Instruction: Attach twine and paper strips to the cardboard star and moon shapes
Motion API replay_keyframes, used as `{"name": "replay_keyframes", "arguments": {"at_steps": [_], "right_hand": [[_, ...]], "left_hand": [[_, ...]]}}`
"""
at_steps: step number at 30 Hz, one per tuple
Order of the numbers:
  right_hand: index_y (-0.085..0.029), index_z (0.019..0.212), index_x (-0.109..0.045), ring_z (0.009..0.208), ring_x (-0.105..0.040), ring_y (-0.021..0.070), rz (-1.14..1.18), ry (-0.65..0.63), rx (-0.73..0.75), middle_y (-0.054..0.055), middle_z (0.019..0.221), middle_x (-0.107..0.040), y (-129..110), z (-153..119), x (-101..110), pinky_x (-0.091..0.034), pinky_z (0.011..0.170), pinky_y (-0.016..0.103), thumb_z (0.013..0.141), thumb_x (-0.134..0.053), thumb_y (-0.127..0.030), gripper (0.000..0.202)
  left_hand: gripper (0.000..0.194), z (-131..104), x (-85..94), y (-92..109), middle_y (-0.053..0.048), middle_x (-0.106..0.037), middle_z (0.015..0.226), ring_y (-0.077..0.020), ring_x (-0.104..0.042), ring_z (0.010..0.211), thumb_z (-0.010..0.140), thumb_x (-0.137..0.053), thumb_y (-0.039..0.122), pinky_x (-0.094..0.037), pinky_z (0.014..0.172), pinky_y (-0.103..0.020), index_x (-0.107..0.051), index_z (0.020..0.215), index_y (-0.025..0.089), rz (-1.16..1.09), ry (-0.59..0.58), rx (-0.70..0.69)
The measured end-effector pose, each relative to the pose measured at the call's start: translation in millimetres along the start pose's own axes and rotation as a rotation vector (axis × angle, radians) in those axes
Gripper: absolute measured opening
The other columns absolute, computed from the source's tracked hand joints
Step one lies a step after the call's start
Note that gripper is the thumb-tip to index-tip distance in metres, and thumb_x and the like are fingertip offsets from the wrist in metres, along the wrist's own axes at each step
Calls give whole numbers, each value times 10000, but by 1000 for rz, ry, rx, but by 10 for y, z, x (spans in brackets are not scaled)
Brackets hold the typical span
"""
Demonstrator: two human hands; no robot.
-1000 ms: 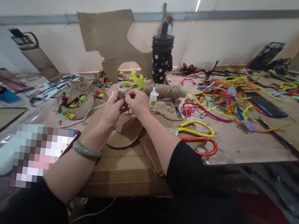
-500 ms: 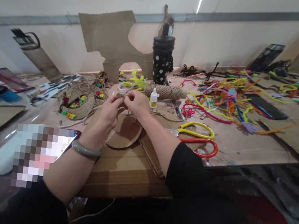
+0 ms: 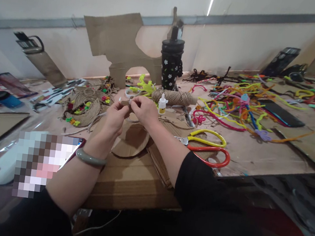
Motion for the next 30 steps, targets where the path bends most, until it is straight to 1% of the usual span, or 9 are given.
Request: {"name": "replay_keyframes", "arguments": {"at_steps": [5, 10, 14, 20, 24, 27, 30], "right_hand": [[-187, 749, -651, 738, -589, 145, -43, -8, -19, 21, 787, -686, -28, -5, -16, -439, 713, 279, 771, -553, -240, 113], [-184, 717, -631, 719, -575, 143, -75, -16, -20, 24, 763, -671, -41, -9, -10, -431, 700, 278, 761, -540, -224, 109], [-188, 697, -616, 707, -566, 139, -67, -25, -55, 12, 743, -657, -55, 2, 4, -426, 693, 272, 741, -542, -201, 87], [-182, 672, -589, 660, -531, 120, 3, -69, -83, -5, 701, -629, -54, 40, 30, -406, 652, 254, 720, -547, -187, 63], [-174, 667, -586, 648, -528, 112, 36, -90, -56, -11, 680, -617, -44, 64, 55, -394, 645, 247, 713, -544, -178, 62], [-171, 667, -588, 641, -518, 110, 11, -116, -33, -10, 674, -610, -38, 68, 57, -389, 637, 245, 722, -538, -180, 75], [-174, 670, -599, 646, -516, 113, -60, -137, 5, -8, 683, -616, -35, 61, 51, -387, 642, 247, 731, -542, -190, 85]], "left_hand": [[106, 20, 14, -48, 51, -536, 557, -61, -430, 514, 582, -678, 196, -360, 530, -197, -604, 650, 162, 84, -13, -118], [95, 9, 9, -69, 48, -564, 586, -68, -466, 548, 603, -663, 202, -398, 585, -206, -641, 685, 158, 110, -28, -154], [121, 10, 17, -81, 42, -576, 609, -71, -482, 566, 607, -684, 218, -395, 592, -204, -653, 705, 155, 108, -16, -122], [133, -3, 2, -47, 44, -564, 598, -63, -467, 550, 604, -702, 217, -380, 564, -198, -645, 705, 152, 69, -33, -104], [192, -31, -17, 3, 46, -548, 558, -62, -449, 498, 602, -723, 267, -362, 508, -204, -645, 725, 142, 2, -46, -42], [198, -30, -11, 18, 43, -541, 535, -69, -450, 475, 608, -725, 290, -371, 492, -217, -633, 705, 145, -23, -57, -11], [161, -9, 11, 7, 36, -559, 553, -68, -471, 485, 602, -717, 260, -378, 502, -213, -640, 687, 147, 8, -7, 13]]}}
Point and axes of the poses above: each hand's wrist, its own z-axis towards the middle knuckle, its own x-axis out of the back of the hand, y = z × x, the point moved 1 cm from there along z, towards the middle knuckle
